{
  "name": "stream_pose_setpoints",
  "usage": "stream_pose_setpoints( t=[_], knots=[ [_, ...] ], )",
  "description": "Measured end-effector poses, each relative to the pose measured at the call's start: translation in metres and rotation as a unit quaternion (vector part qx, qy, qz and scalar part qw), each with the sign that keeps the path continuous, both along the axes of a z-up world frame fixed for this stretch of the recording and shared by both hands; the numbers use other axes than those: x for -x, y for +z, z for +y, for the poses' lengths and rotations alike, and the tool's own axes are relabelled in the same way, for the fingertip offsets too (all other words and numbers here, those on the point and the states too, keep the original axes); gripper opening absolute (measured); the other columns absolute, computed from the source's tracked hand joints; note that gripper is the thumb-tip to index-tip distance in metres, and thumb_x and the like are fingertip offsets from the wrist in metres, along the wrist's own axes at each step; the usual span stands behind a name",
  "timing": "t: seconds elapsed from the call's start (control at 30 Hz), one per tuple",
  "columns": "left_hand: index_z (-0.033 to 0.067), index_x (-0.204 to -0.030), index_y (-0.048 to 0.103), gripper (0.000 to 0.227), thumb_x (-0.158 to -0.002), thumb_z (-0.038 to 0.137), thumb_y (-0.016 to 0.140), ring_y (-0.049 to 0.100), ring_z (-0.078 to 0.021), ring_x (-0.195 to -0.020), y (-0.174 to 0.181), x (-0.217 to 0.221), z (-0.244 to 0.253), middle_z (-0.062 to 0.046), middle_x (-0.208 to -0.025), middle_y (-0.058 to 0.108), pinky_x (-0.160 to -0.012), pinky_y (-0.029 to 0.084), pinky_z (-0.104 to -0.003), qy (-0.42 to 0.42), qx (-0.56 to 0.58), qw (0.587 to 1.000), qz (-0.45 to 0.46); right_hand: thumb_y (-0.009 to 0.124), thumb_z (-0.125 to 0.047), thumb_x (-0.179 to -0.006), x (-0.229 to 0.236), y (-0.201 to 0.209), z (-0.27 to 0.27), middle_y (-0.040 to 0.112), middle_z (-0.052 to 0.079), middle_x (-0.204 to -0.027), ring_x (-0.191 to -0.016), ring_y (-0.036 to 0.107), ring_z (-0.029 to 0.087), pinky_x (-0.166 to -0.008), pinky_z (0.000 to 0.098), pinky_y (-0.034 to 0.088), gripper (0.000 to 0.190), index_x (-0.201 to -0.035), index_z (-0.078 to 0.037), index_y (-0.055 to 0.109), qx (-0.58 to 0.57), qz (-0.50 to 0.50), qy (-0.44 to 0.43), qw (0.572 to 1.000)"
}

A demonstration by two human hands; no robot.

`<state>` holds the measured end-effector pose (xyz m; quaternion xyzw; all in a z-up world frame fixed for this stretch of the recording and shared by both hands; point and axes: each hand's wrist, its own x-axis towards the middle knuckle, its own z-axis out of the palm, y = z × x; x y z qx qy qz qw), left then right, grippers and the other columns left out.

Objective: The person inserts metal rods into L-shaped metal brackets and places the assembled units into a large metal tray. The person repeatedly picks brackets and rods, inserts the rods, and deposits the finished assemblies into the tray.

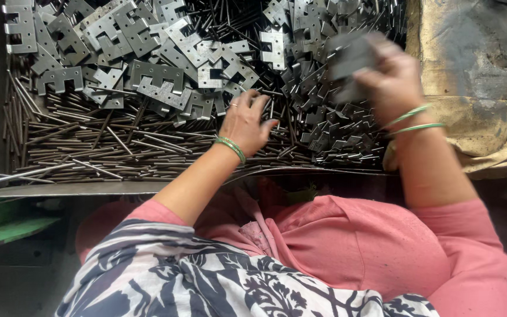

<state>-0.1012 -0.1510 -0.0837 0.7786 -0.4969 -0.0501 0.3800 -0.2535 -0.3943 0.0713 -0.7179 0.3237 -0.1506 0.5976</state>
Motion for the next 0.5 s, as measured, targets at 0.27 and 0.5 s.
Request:
stream_pose_setpoints(
  t=[0.27,0.5],
  knots=[
    [0.0005,-0.126,0.061,0.048,-0.081,0.004,0.077,0.062,-0.037,-0.107,-0.014,-0.02,-0.005,-0.02,-0.124,0.059,-0.097,0.053,-0.045,-0.069,-0.12,0.986,-0.094,0.06,0.016,-0.072,0.099,-0.021,-0.143,0.062,0.038,-0.115,-0.102,0.063,0.049,-0.092,0.0532,0.053,0.082,-0.152,0.021,0.045,0.62,0.35,-0.084,0.697],
    [0.0034,-0.109,0.069,0.025,-0.084,0.005,0.069,0.063,-0.0309,-0.102,0.009,-0.008,-0.004,-0.013,-0.102,0.068,-0.09,0.052,-0.043,-0.053,-0.102,0.97,-0.215,0.056,0.015,-0.087,0.054,-0.034,-0.063,0.065,0.023,-0.109,-0.101,0.064,0.034,-0.097,0.0407,0.058,0.037,-0.124,0.01,0.062,0.704,0.237,0.081,0.665]
  ],
)
